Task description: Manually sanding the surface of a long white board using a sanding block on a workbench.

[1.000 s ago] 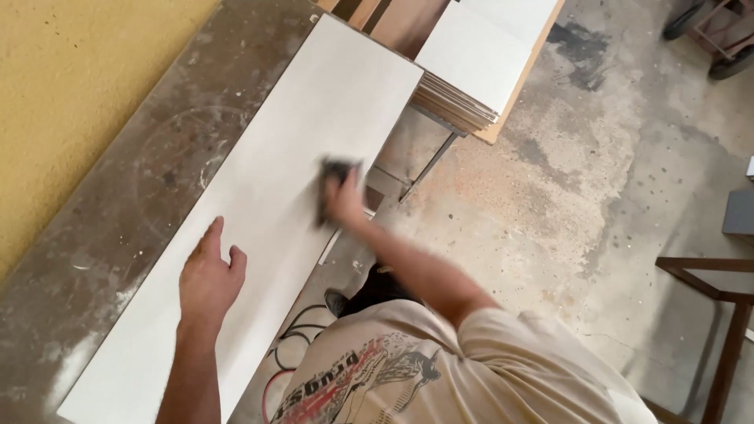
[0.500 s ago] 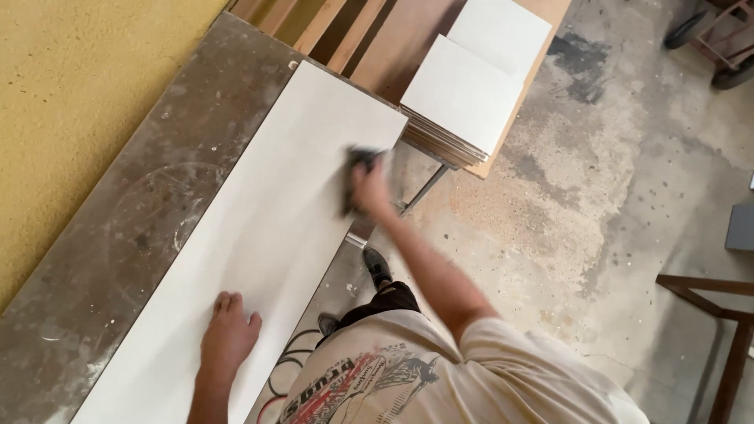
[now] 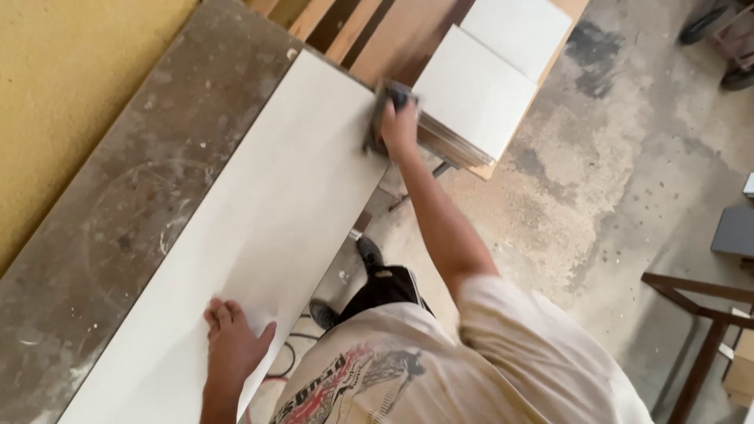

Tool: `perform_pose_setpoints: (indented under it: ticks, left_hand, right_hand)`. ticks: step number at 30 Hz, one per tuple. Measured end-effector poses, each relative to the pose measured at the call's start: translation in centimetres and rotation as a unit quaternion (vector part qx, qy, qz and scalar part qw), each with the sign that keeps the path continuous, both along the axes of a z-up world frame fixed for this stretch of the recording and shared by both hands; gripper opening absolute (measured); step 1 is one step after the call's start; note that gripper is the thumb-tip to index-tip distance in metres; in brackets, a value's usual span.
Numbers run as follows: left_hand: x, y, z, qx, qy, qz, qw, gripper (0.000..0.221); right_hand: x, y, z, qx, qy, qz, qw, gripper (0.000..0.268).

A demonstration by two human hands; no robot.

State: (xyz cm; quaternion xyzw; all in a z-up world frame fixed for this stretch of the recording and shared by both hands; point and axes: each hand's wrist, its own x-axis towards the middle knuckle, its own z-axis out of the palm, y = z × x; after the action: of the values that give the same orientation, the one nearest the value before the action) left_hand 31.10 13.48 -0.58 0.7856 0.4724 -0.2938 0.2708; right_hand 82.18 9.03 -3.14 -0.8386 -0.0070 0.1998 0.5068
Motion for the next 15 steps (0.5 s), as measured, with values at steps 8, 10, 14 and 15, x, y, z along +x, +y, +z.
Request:
perform_pose_setpoints:
  ticks: [8,10,14,15]
  left_hand:
    - [-0.9,0.1,-2.7,0.031,0.003,-0.025,0.999,0.112]
    - [-1.2,0.2,-1.8,0.014,0.007,-0.025,1.000,0.111]
    - [-1.7,-0.1,-1.8,0.013,-0.005,-0.014,1.000,0.110]
    - [-1.6,0.2,-2.1,0.020,-0.009,-0.020,1.000,0.111]
  right_hand:
    - [-5.4,-2.4,3.4,-0.007,0.080,0.038,0.996,0.044]
    - [-2.7,-1.4,2.8,0.003,0.058,-0.007,0.998,0.037]
    - [-3.9,2.7,3.3,0.014,0.081,-0.007,0.997,0.036]
    - [-5.2,2.8,2.2,0.021,0.066,0.047,0.996,0.038]
